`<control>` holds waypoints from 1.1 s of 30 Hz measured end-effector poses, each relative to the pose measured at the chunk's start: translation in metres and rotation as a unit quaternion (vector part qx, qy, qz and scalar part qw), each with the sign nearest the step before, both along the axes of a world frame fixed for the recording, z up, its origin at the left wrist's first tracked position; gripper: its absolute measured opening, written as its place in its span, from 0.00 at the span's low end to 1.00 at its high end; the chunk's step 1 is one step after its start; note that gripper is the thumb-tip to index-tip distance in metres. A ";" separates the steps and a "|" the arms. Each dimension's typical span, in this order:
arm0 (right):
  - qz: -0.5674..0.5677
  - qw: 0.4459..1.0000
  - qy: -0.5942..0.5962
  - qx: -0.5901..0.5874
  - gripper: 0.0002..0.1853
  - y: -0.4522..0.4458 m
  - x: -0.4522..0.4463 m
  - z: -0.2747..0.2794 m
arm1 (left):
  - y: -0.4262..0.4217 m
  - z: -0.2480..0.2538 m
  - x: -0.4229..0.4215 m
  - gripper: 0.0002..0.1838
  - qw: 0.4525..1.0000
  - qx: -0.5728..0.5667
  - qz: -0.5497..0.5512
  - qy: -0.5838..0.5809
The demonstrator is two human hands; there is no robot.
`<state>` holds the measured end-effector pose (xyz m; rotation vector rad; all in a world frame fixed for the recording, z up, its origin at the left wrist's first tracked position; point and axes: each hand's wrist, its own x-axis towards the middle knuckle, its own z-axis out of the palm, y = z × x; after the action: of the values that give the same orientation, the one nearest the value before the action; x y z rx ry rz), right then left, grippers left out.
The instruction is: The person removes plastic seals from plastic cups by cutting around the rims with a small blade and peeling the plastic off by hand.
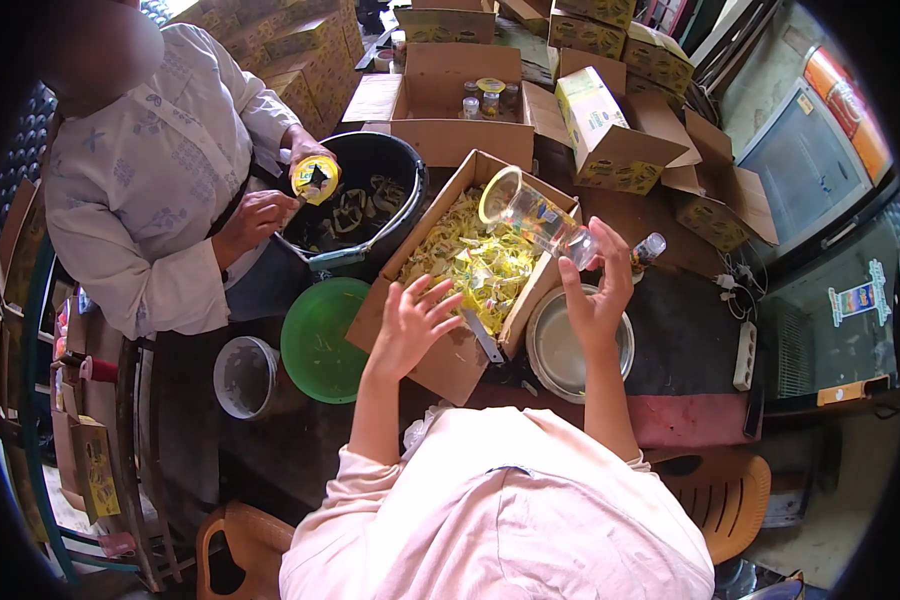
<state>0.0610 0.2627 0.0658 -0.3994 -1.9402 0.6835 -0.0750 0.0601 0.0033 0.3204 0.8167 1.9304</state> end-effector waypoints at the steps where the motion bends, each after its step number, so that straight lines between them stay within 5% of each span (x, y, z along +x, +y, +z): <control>1: 0.005 1.000 -0.005 0.024 0.27 0.000 -0.004 0.001 | -0.013 -0.003 0.000 0.38 1.000 -0.007 0.013 0.008; 5: 0.106 0.972 -0.173 0.117 0.25 0.026 -0.034 -0.043 | -0.062 -0.026 0.006 0.34 0.995 -0.053 0.079 0.004; 11: 0.123 0.980 -0.140 0.074 0.25 0.032 -0.036 -0.026 | -0.096 -0.019 0.021 0.28 0.980 -0.050 0.167 0.091; 16: 0.122 0.967 -0.199 0.103 0.24 0.035 -0.029 -0.038 | -0.069 0.100 0.058 0.31 0.941 0.078 0.134 0.302; 19: 0.124 0.969 -0.191 0.094 0.24 0.041 -0.025 -0.024 | -0.054 0.161 0.094 0.31 0.866 0.284 0.137 0.389; 22: 0.095 0.982 -0.149 0.067 0.24 0.044 -0.014 -0.029 | -0.040 0.199 0.121 0.21 0.813 0.429 0.040 0.392; 23: 0.077 0.988 -0.120 0.060 0.24 0.050 -0.015 -0.029 | -0.038 0.212 0.120 0.06 0.801 0.449 -0.071 0.390; 25: 0.076 0.984 -0.150 0.058 0.24 0.055 -0.009 -0.037 | -0.025 0.224 0.132 0.06 0.762 0.488 -0.069 0.420; 27: 0.069 0.989 -0.127 0.035 0.24 0.055 -0.003 -0.043 | -0.018 0.231 0.138 0.06 0.761 0.502 -0.092 0.400; 33: 0.128 0.932 0.040 -0.337 0.22 0.095 0.033 -0.066 | 0.008 0.236 0.156 0.06 0.751 0.518 -0.087 0.401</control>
<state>0.0943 0.3579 -0.0007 -0.5262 -1.6487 1.5234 0.0806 0.0683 0.2396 1.9216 0.0700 1.8533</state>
